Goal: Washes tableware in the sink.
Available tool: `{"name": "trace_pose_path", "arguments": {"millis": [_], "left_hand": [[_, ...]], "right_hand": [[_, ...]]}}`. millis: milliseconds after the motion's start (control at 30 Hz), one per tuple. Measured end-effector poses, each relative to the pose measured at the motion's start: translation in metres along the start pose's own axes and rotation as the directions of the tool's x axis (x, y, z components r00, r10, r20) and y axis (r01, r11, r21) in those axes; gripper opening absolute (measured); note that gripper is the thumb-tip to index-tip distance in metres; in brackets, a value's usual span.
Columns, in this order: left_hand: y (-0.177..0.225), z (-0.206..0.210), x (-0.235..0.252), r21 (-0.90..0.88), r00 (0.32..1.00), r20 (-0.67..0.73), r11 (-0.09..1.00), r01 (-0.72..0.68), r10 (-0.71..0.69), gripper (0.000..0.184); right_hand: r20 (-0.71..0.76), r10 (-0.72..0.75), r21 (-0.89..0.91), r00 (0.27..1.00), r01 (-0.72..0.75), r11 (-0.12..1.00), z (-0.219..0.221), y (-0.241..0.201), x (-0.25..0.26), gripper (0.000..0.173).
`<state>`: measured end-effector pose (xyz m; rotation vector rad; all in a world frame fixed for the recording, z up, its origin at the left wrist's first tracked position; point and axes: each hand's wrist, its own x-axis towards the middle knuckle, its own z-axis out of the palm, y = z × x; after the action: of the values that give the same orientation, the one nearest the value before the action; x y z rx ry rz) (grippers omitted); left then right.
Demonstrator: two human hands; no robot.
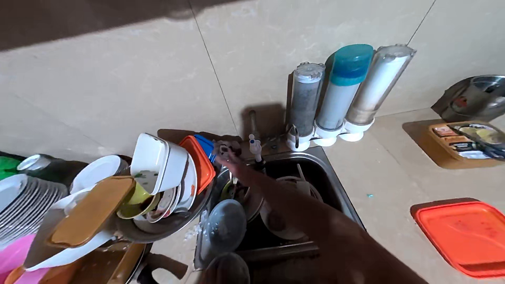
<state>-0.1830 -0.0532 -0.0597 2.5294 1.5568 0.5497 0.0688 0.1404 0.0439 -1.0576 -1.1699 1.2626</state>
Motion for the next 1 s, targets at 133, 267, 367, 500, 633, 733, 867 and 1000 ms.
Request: {"name": "trace_pose_path", "arguments": {"millis": [133, 267, 367, 500, 633, 733, 867, 1000], "left_hand": [[0.000, 0.002, 0.003, -0.066, 0.996, 0.033, 0.995, -0.079, 0.082, 0.042], [0.003, 0.003, 0.006, -0.020, 0.996, 0.093, 1.000, 0.013, -0.011, 0.037], [0.007, 0.003, 0.008, 0.038, 0.993, 0.088, 0.997, 0.074, -0.077, 0.041], [0.003, 0.006, 0.006, -0.122, 0.991, -0.062, 0.987, 0.106, -0.115, 0.038], [0.001, 0.006, 0.010, -0.509, 0.931, -0.235, 0.852, 0.126, -0.278, 0.040], [0.006, -0.003, 0.012, -0.483, 0.930, -0.237, 0.865, 0.139, -0.282, 0.042], [0.007, 0.001, 0.003, -0.207, 0.949, -0.144, 0.947, 0.247, -0.279, 0.051], [0.007, 0.021, -0.002, 0.037, 0.957, -0.181, 0.971, 0.236, -0.226, 0.058]], "right_hand": [[0.297, 0.074, -0.631, 0.952, 0.138, 0.763, -0.042, -0.012, -0.051, 0.035], [-0.274, 0.058, -0.674, 0.960, -0.235, 0.700, -0.095, 0.020, -0.118, 0.044], [-0.596, 0.039, -0.587, 0.802, -0.469, 0.660, -0.119, 0.072, -0.151, 0.095], [-0.671, 0.314, -0.310, 0.671, -0.639, 0.704, -0.129, 0.111, -0.183, 0.108], [-0.662, 0.263, -0.363, 0.702, -0.607, 0.708, -0.134, 0.094, -0.198, 0.074], [-0.629, 0.231, -0.461, 0.742, -0.596, 0.658, -0.144, 0.081, -0.207, 0.072], [-0.665, 0.136, -0.434, 0.734, -0.528, 0.730, -0.159, 0.084, -0.216, 0.067], [-0.526, 0.243, -0.579, 0.815, -0.552, 0.600, -0.152, 0.093, -0.213, 0.067]]}}
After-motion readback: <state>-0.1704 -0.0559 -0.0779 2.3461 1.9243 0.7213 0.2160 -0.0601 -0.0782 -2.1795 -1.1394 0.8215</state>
